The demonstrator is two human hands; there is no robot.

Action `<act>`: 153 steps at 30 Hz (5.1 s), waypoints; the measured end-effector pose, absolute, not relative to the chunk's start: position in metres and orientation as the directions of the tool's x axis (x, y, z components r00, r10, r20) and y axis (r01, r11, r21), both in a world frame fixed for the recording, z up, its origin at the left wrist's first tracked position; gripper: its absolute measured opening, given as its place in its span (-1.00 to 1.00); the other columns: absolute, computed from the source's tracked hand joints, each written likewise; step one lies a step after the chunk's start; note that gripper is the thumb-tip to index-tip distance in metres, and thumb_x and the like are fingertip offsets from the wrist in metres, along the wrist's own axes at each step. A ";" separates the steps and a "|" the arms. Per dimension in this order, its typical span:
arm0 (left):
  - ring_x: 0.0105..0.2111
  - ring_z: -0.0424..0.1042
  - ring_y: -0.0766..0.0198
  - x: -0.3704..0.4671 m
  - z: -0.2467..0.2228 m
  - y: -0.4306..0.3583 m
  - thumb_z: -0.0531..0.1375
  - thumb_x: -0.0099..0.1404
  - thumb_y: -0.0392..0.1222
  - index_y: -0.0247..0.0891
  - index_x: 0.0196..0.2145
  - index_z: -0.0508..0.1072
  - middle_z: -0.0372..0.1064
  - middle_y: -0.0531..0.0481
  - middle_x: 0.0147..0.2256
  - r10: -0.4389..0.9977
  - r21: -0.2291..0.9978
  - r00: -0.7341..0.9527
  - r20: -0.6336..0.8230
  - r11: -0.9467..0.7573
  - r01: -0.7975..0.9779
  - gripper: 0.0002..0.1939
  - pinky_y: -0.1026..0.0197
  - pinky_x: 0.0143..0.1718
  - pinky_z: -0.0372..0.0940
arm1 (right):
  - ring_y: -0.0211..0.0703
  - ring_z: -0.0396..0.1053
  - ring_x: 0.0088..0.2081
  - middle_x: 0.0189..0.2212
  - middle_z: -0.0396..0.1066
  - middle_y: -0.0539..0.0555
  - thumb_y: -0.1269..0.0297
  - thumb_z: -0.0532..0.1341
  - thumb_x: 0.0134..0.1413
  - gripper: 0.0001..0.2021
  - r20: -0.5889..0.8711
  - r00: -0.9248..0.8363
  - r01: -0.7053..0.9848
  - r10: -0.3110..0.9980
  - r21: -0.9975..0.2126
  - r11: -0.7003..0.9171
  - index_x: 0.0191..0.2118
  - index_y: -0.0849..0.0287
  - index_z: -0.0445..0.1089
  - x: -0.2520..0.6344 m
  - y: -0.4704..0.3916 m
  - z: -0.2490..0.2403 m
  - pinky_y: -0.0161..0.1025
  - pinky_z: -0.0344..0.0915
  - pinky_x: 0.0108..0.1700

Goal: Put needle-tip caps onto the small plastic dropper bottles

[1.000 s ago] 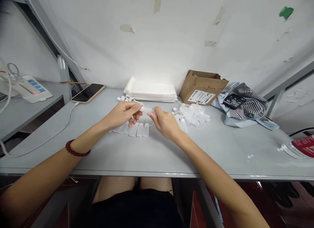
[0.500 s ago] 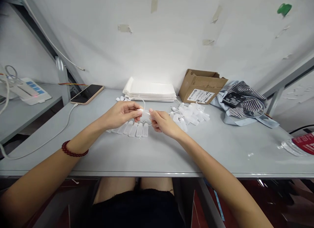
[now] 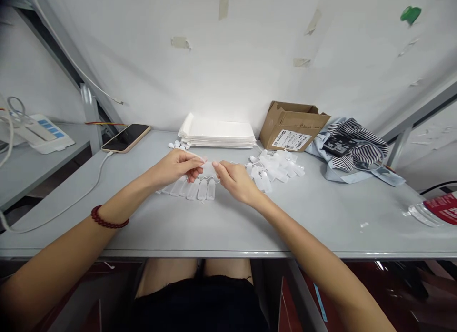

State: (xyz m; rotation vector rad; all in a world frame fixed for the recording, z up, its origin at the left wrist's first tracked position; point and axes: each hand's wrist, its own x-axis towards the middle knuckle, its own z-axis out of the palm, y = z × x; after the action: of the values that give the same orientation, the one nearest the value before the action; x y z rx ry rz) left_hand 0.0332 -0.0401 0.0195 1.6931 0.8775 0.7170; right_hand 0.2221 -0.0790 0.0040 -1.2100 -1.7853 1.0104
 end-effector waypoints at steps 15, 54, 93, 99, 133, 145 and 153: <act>-0.34 0.44 0.28 0.034 0.016 -0.033 0.25 0.13 -0.11 -0.31 -0.30 0.51 0.49 -0.06 -0.35 0.892 0.942 0.428 0.146 -0.258 0.217 -0.78 0.28 -0.33 0.34 | -0.38 -0.09 -0.67 -0.69 -0.16 -0.15 -0.17 -0.10 0.18 -0.48 0.047 -0.274 0.273 0.960 -0.954 0.125 -0.62 0.11 -0.05 0.229 -0.073 0.018 -0.33 -0.03 -0.61; -0.13 0.39 0.15 -0.026 -0.022 0.035 0.13 0.33 -0.15 -0.30 -0.04 0.36 0.33 -0.12 -0.05 0.976 0.357 0.208 0.064 -0.217 0.908 -0.72 0.02 -0.14 0.35 | 0.02 0.35 -0.15 -0.07 0.28 0.25 -0.14 0.23 -0.06 -0.37 0.108 -0.584 0.725 0.805 -0.377 0.577 0.03 0.24 0.29 0.226 -0.078 -0.004 -0.08 0.36 -0.20; -0.22 0.42 0.19 0.043 -0.004 -0.029 0.27 0.14 -0.29 -0.31 -0.49 0.54 0.47 -0.07 -0.37 0.876 0.898 0.460 -0.144 0.311 -0.311 -0.92 0.15 -0.06 0.27 | -0.15 0.33 -0.26 -0.14 0.44 0.06 0.09 0.35 -0.13 -0.46 0.333 -0.394 0.449 0.857 -0.744 0.495 0.04 0.04 0.37 0.234 -0.076 0.015 -0.13 0.31 -0.18; -0.36 0.38 0.32 0.042 -0.006 -0.029 0.29 0.12 -0.26 -0.34 -0.49 0.53 0.43 -0.03 -0.44 0.873 0.890 0.464 -0.151 0.324 -0.320 -0.90 0.21 -0.14 0.27 | -0.13 0.37 -0.19 -0.11 0.47 0.05 0.11 0.32 -0.07 -0.53 0.307 -0.397 0.431 0.865 -0.770 0.471 0.02 0.05 0.41 0.233 -0.076 0.015 -0.14 0.31 -0.12; -0.31 0.36 0.32 0.043 0.005 -0.039 0.38 -0.02 -0.24 -0.31 -0.37 0.52 0.43 0.00 -0.35 0.962 0.981 0.261 0.078 -0.028 -0.190 -0.78 0.22 -0.16 0.21 | -0.34 0.19 -0.65 -0.72 0.21 -0.03 -0.27 -0.02 0.06 -0.40 -0.066 -0.239 0.152 0.969 -0.988 -0.030 -0.58 0.22 0.28 0.231 -0.065 0.001 -0.34 0.18 -0.54; -0.37 0.34 0.35 0.041 0.007 -0.038 0.39 -0.03 -0.25 -0.32 -0.41 0.52 0.41 0.02 -0.40 0.958 0.982 0.273 0.089 -0.039 -0.184 -0.81 0.24 -0.24 0.21 | -0.36 0.22 -0.71 -0.70 0.24 -0.06 -0.21 0.10 0.02 -0.47 0.020 -0.219 0.152 0.975 -0.987 0.055 -0.49 0.27 0.35 0.230 -0.068 0.007 -0.33 0.21 -0.58; -0.33 0.35 0.33 0.039 0.004 -0.036 0.38 -0.01 -0.25 -0.30 -0.42 0.52 0.42 0.02 -0.41 0.957 0.980 0.279 0.081 -0.026 -0.196 -0.84 0.24 -0.21 0.19 | -0.32 0.31 -0.61 -0.60 0.33 -0.01 -0.04 0.19 0.04 -0.62 0.130 -0.214 0.175 0.968 -0.970 0.169 -0.47 0.24 0.40 0.228 -0.071 0.007 -0.31 0.27 -0.52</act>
State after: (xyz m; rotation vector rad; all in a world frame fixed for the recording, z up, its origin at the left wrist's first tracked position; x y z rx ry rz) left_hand 0.0391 -0.0359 0.0043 1.2300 0.8327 1.1167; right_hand 0.2277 -0.0709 0.0066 -1.1302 -1.5708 1.1418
